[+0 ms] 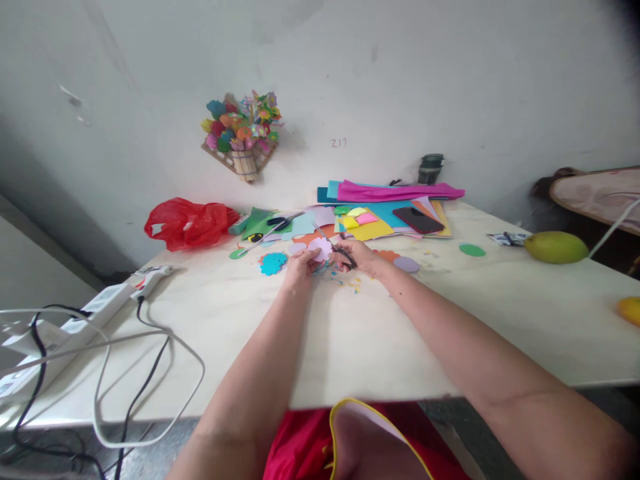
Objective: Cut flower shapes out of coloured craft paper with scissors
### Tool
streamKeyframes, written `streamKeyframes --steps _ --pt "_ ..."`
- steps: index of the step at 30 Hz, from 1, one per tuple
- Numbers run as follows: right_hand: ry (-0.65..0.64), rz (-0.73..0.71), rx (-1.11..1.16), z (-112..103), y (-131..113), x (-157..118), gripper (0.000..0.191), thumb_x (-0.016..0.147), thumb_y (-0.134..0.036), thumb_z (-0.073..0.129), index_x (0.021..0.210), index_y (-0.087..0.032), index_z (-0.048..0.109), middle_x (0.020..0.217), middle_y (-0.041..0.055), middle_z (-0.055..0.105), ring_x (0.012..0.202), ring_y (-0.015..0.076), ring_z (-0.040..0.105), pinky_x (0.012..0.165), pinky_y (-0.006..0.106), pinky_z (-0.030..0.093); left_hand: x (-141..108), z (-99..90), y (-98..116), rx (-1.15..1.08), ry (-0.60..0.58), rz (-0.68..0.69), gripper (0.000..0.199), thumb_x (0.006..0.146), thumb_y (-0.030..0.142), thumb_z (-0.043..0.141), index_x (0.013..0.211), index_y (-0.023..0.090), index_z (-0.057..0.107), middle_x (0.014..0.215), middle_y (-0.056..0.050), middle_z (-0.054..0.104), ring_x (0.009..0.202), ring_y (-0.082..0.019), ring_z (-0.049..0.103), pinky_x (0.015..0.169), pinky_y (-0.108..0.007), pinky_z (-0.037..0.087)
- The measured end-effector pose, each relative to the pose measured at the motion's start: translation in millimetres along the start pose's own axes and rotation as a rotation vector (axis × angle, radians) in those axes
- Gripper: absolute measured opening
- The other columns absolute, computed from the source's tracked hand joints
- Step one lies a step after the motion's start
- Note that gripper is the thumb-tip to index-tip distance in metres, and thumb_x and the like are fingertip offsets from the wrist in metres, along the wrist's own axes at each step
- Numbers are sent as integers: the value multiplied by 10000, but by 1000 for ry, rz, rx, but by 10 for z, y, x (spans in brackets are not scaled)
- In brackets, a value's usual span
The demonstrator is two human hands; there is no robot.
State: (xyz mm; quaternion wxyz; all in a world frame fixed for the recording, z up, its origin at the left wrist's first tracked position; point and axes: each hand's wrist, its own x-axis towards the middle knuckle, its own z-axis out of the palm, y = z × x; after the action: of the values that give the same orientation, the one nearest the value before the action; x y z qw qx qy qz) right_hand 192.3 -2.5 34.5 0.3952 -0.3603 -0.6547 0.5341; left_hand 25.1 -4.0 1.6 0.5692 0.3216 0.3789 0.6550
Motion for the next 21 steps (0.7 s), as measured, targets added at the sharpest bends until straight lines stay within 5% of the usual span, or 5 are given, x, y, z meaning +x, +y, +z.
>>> streamKeyframes --steps 7,15,21 --pt "8 -59 49 -94 -2 6 408 581 -412 878 725 -166 587 569 -43 575 458 80 491 446 214 365 -18 -17 -4 130 -97 41 225 528 213 848 611 151 648 626 -36 684 587 -142 627 604 -261 492" --pt "159 -121 205 -139 54 86 474 504 -369 898 790 -187 567 640 -60 574 567 98 543 560 237 447 -85 14 16 221 -222 21 223 510 236 858 550 158 654 614 -57 687 591 -161 625 629 -284 502" --pt "128 -152 213 -167 108 115 451 507 -298 877 841 -184 596 646 -67 573 588 102 547 568 226 431 -92 23 19 289 -288 8 220 505 210 850 486 167 635 525 -31 626 522 -142 567 584 -281 459"
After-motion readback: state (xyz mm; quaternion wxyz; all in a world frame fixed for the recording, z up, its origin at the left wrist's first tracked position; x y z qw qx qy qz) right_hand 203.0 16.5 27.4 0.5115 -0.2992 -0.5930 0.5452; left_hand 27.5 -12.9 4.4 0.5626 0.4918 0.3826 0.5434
